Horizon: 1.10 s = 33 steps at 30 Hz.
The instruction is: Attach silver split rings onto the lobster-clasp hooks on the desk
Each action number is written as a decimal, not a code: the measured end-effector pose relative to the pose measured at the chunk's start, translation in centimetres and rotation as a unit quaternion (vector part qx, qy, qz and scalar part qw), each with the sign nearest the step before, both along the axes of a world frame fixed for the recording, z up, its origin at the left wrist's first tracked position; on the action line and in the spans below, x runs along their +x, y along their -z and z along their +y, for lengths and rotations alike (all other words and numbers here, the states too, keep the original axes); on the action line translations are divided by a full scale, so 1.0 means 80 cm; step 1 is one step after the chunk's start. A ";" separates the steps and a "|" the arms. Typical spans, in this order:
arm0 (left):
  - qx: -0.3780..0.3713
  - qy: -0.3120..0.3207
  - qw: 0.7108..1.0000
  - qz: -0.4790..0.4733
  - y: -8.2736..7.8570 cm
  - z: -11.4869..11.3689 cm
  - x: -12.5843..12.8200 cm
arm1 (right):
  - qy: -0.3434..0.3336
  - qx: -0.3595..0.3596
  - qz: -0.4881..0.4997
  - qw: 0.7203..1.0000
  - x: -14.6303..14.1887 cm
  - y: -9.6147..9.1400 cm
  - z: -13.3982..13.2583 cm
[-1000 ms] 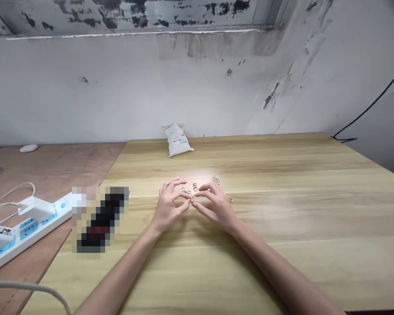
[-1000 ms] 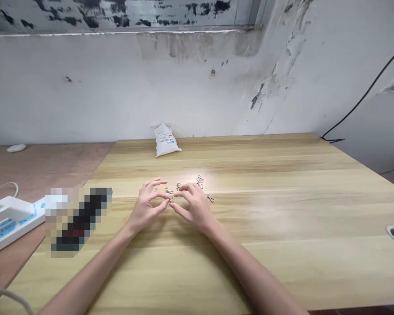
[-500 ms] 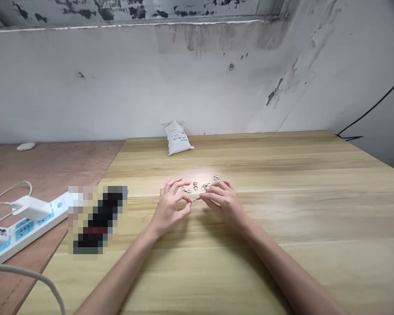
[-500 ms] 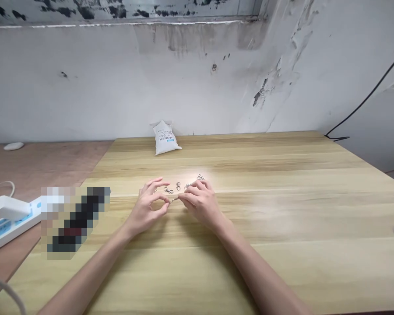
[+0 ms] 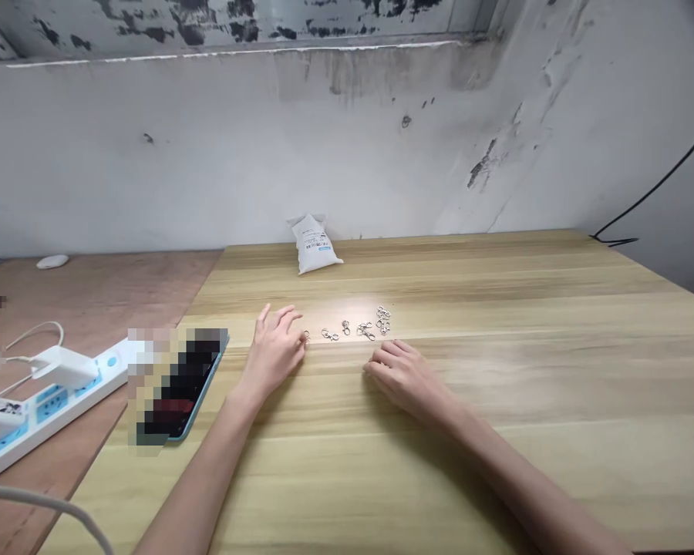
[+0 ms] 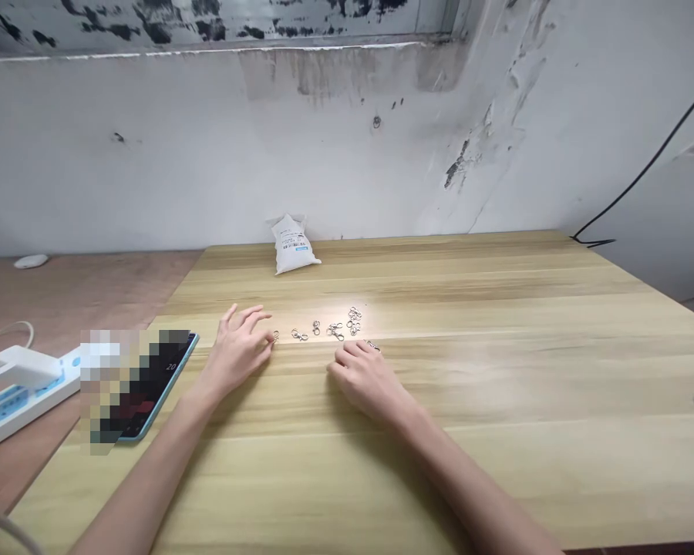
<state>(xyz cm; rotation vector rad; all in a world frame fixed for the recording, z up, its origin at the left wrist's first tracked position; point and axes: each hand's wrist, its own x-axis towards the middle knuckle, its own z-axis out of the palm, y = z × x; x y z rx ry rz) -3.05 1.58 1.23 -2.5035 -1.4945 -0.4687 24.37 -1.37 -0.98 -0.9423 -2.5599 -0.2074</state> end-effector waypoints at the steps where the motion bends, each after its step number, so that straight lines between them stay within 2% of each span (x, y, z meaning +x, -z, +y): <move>1: 0.009 -0.020 1.000 0.006 0.000 -0.001 -0.002 | 0.009 -0.006 -0.006 1.000 0.006 0.001 -0.003; 5: 0.005 -0.043 0.999 -0.003 -0.002 -0.003 0.005 | 0.053 -0.029 -0.007 0.998 0.020 0.002 -0.016; 8: -0.008 -0.029 1.000 -0.007 -0.003 0.004 0.022 | 0.080 -0.039 0.004 0.996 0.024 0.002 -0.022; 13: -0.053 0.003 0.999 -0.003 0.001 0.027 0.047 | 0.079 -0.092 0.064 0.991 0.025 -0.002 -0.017; 20: -0.112 -0.005 0.991 -0.080 0.012 0.029 0.029 | 0.073 -0.151 0.156 0.973 0.003 -0.022 0.003; 24: -0.136 0.022 0.987 -0.079 0.012 0.023 0.017 | 0.054 -0.176 0.135 0.974 -0.024 -0.026 0.017; 27: -0.158 0.010 0.983 -0.092 0.012 0.021 0.016 | 0.049 -0.191 0.104 0.975 -0.041 -0.025 0.027; 30: -0.180 0.017 0.978 -0.109 0.012 0.020 0.019 | 0.066 -0.179 0.057 0.980 -0.053 -0.020 0.036; 33: -0.170 0.048 0.977 -0.118 0.012 0.016 0.022 | 0.066 -0.156 0.043 0.985 -0.061 -0.012 0.039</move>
